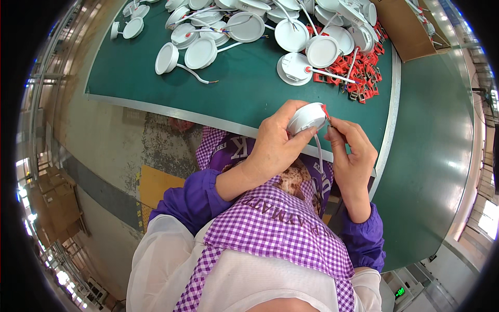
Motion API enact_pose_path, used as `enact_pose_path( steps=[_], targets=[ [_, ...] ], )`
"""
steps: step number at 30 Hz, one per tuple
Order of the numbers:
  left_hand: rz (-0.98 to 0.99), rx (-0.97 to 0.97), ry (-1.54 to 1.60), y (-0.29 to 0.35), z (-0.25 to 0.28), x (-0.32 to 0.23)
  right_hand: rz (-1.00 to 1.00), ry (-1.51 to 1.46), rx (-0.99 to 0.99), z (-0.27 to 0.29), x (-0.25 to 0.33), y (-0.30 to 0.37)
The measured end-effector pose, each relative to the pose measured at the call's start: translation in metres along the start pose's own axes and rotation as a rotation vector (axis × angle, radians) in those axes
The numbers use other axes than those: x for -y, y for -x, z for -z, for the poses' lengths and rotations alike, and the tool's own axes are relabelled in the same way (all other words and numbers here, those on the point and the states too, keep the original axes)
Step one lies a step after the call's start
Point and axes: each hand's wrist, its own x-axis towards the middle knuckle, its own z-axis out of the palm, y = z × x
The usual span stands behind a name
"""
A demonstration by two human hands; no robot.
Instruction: Manually assembling LED light components by attaching red clips and wiring to the fixture housing.
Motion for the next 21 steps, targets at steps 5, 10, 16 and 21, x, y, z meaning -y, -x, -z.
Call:
enact_pose_path(
  steps=[5,10,16,21],
  targets=[
    [-0.096,0.013,-0.126,0.0,-0.001,0.006,-0.012,0.035,0.015,0.001,0.003,0.001],
    [-0.175,-0.002,-0.128,-0.003,-0.003,0.014,-0.007,0.051,0.017,-0.004,0.001,0.001],
    [-0.307,-0.021,-0.325,-0.005,-0.003,0.016,-0.093,0.002,-0.04,-0.013,-0.002,0.004],
    [-0.236,-0.001,-0.218,-0.007,-0.002,0.015,0.063,0.12,-0.143,-0.02,-0.009,0.007]
  ],
)
